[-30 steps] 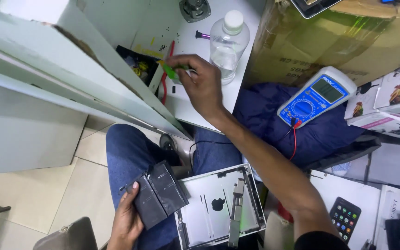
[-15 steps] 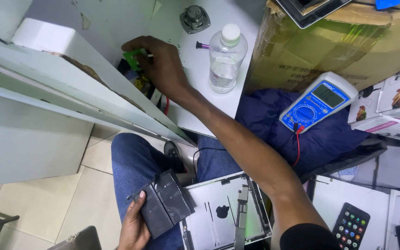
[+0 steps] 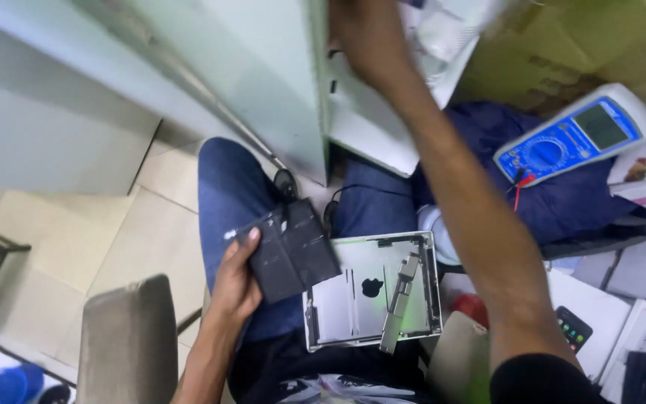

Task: Removing a battery from a tablet using solvent and a prying tool

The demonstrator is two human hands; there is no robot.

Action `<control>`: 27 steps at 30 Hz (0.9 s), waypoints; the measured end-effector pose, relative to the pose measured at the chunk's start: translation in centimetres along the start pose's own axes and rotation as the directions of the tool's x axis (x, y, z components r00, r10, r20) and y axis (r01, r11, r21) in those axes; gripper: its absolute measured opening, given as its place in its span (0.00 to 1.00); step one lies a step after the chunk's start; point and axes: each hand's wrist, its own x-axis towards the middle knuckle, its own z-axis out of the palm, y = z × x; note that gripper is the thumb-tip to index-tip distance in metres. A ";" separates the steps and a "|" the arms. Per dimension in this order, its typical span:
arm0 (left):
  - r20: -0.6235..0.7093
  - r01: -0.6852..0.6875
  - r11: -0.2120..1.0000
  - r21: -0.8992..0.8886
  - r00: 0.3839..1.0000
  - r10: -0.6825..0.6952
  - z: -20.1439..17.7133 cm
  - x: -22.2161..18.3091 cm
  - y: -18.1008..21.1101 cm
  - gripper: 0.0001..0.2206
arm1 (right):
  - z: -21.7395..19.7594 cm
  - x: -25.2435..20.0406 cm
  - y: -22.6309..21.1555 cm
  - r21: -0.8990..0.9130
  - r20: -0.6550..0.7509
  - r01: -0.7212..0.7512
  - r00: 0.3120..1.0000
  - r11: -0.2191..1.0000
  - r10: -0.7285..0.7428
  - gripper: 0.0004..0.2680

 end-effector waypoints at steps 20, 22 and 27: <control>0.432 -0.020 0.999 0.034 0.902 0.003 7.3 -9.2 -2.1 0.07 | -4.5 -25.0 -25.6 0.638 0.123 -0.660 0.596 0.397 0.794 0.12; 0.433 -0.031 0.999 0.032 0.901 0.014 7.2 -9.8 -2.5 0.08 | -4.5 -25.5 -25.6 0.640 0.104 -0.640 0.621 0.426 0.777 0.12; 0.427 -0.054 0.998 0.029 0.904 0.037 7.4 -10.7 -2.9 0.09 | -4.6 -26.5 -25.1 0.657 0.081 -0.604 0.652 0.452 0.753 0.11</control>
